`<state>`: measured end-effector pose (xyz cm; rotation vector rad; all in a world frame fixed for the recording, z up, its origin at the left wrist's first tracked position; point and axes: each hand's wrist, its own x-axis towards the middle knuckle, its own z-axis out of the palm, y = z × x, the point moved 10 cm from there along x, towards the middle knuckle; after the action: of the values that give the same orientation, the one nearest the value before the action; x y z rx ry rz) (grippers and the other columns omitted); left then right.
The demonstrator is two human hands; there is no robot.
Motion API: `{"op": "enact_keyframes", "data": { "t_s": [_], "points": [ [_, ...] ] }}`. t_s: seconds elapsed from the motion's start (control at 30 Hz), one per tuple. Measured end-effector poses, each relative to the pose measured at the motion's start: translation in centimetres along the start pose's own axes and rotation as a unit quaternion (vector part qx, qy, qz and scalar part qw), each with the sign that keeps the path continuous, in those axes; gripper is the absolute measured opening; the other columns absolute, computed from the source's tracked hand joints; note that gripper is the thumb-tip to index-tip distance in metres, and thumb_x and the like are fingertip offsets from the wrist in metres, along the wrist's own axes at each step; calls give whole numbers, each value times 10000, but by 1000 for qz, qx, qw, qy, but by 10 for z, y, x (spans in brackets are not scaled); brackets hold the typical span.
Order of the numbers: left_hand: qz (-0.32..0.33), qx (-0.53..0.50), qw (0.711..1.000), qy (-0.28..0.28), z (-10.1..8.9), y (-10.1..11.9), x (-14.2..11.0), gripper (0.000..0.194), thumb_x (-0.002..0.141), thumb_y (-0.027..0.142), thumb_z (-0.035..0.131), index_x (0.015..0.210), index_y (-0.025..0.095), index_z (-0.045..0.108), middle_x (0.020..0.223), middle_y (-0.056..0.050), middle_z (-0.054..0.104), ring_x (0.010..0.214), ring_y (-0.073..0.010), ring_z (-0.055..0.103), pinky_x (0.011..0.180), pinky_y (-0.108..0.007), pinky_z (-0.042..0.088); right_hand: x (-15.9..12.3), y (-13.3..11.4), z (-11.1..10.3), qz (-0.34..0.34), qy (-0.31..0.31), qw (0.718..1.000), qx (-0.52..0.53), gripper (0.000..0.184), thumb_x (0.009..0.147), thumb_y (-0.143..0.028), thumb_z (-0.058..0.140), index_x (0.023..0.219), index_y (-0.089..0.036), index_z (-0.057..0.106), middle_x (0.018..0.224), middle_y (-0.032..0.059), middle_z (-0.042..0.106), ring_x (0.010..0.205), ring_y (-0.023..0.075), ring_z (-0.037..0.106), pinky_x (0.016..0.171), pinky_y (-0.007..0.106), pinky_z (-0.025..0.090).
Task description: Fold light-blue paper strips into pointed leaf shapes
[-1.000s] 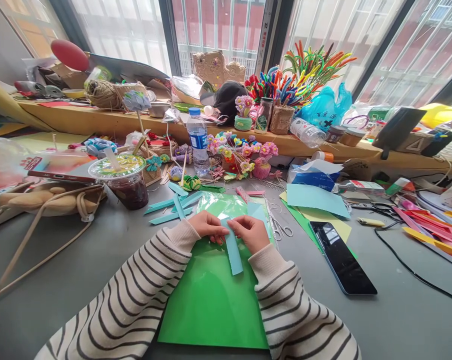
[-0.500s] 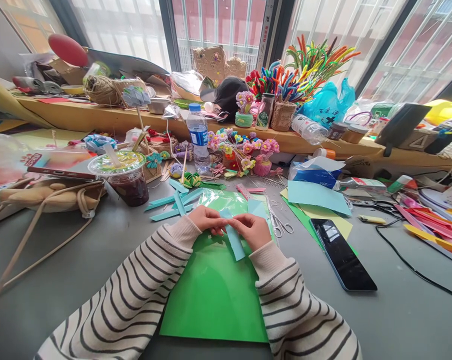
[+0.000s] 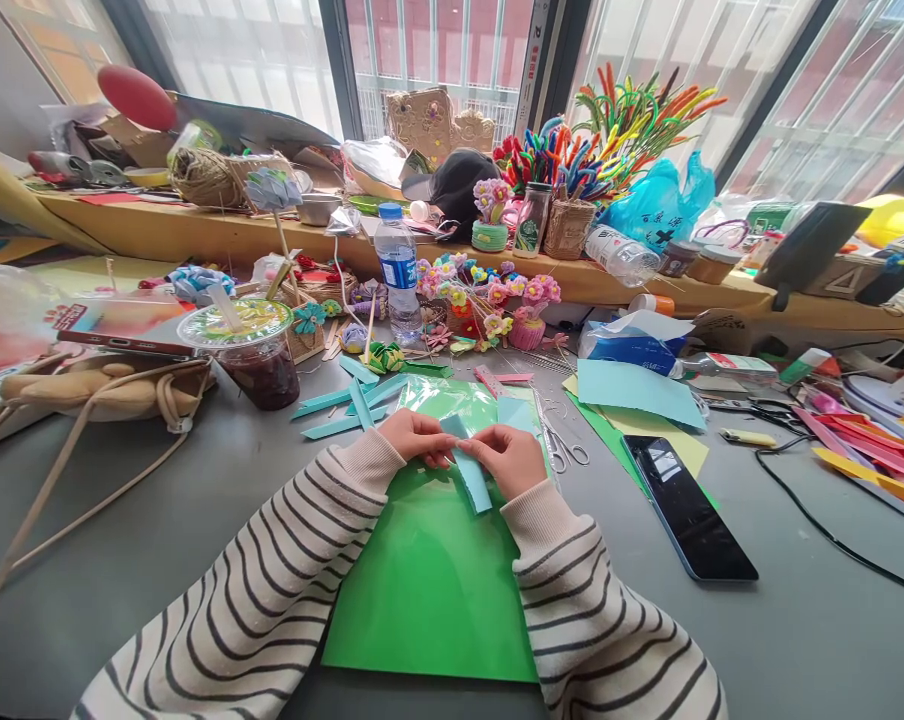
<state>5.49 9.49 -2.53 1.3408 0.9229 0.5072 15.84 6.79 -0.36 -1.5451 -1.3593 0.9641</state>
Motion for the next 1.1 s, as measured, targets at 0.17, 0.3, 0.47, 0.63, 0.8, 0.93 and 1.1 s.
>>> {"op": "enact_keyframes", "data": {
  "t_s": [0.17, 0.3, 0.47, 0.63, 0.8, 0.93, 1.1],
  "points": [
    [25, 1, 999, 37, -8, 6, -2, 240, 539, 341, 622, 541, 106, 574, 510, -4, 594, 509, -87, 557, 500, -178, 431, -1, 3, 4, 24, -33, 999, -8, 284, 532, -415, 604, 609, -141, 608, 485, -14, 527, 404, 79, 414, 417, 218, 352],
    [37, 12, 998, 51, -10, 10, -3, 218, 555, 325, 610, 548, 110, 580, 503, -3, 591, 504, -90, 554, 514, -189, 436, -2, 2, 4, 24, -35, 999, -31, 290, 543, -412, 596, 603, -129, 608, 479, -12, 512, 410, 73, 389, 408, 210, 319],
    [63, 21, 996, 57, -9, 17, -5, 215, 577, 322, 587, 561, 107, 585, 512, -9, 594, 508, -95, 553, 521, -201, 439, -1, -2, 1, -2, -13, 998, -64, 265, 552, -400, 590, 565, -135, 595, 464, -20, 489, 428, 71, 362, 421, 206, 284],
    [72, 15, 994, 84, -16, 18, -6, 216, 578, 319, 586, 538, 108, 570, 509, -8, 587, 512, -94, 554, 510, -193, 439, 1, 2, 2, 7, -24, 998, -51, 281, 551, -399, 590, 615, -126, 594, 510, -10, 509, 456, 77, 383, 449, 210, 301],
    [93, 8, 991, 100, -20, 22, -6, 213, 580, 317, 587, 541, 108, 573, 506, -10, 587, 503, -92, 550, 499, -190, 439, 2, -3, 2, -22, -23, 997, -68, 249, 581, -381, 573, 574, -133, 558, 516, -14, 503, 494, 85, 405, 473, 213, 310],
    [99, 6, 989, 111, -22, 23, -8, 221, 580, 317, 589, 525, 104, 567, 493, -11, 582, 488, -90, 544, 495, -191, 440, 1, -1, 7, -17, -47, 998, -26, 235, 578, -369, 579, 574, -139, 531, 499, -34, 468, 465, 75, 398, 444, 208, 332],
    [111, 1, 983, 147, -32, 24, -8, 243, 566, 339, 596, 529, 100, 571, 500, -21, 586, 503, -108, 555, 509, -210, 450, 1, 9, 12, 32, -75, 996, 48, 238, 564, -362, 589, 594, -136, 520, 518, -42, 465, 425, 70, 434, 413, 221, 412]
  ]
}}
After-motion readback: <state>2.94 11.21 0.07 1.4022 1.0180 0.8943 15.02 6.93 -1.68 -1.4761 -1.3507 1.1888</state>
